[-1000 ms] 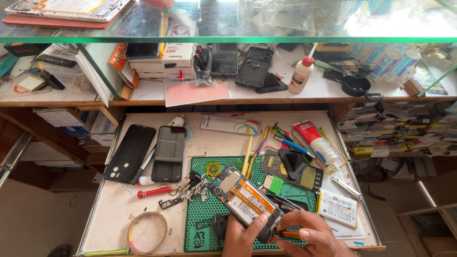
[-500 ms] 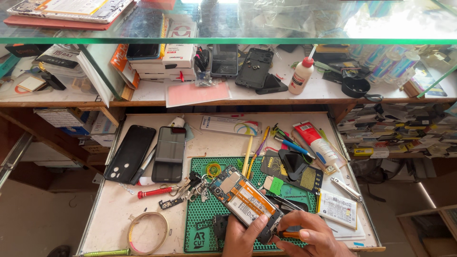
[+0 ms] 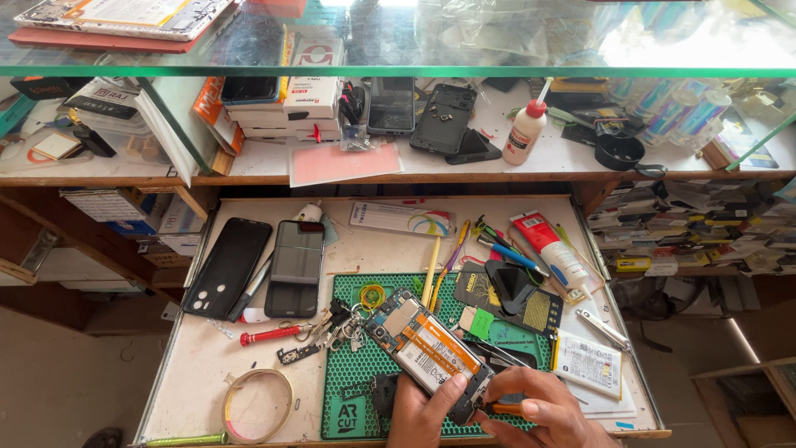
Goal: The person uses a screwdriver and tweezers to remove screws and pry open the back of a Samsung smartphone. They carefully lift the battery and disconnect the battery connector from the motherboard.
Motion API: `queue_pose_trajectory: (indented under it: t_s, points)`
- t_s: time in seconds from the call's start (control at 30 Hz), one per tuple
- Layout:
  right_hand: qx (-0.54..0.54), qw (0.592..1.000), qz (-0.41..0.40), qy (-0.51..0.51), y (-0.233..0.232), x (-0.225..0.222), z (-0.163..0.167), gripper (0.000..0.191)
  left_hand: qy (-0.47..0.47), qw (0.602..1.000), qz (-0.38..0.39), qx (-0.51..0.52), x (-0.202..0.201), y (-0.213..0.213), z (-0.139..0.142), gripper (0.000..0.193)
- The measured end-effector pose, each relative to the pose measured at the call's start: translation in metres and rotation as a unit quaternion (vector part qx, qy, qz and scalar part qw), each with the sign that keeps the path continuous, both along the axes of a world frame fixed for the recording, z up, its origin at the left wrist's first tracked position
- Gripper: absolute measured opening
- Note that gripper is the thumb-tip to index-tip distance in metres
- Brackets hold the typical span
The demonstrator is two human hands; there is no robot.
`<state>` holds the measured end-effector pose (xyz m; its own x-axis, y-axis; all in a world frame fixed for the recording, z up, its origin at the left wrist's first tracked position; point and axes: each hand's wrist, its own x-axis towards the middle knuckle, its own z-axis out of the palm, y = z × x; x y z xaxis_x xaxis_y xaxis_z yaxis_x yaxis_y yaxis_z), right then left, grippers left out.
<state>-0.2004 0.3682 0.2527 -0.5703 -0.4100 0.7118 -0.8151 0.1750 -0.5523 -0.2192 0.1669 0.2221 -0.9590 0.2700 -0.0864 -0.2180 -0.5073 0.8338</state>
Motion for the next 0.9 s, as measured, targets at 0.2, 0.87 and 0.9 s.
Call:
queue_pose_trajectory:
  t_s: [0.2,0.87,0.9]
  points:
    - [-0.003,1.0,0.006,-0.002,-0.001,-0.0003,0.0011,0.098,0.012,1.0,0.002,0.003,-0.0002,0.0008,-0.0004,0.061]
    - [0.006,1.0,0.013,0.018,-0.0012,-0.0043,0.0031,0.098,0.016,1.0,-0.005,0.011,-0.0001,0.0007,-0.0018,0.061]
    - [0.005,1.0,0.011,0.016,-0.001,-0.0042,0.0031,0.098,0.013,1.0,-0.005,0.014,-0.0002,0.0008,-0.0019,0.061]
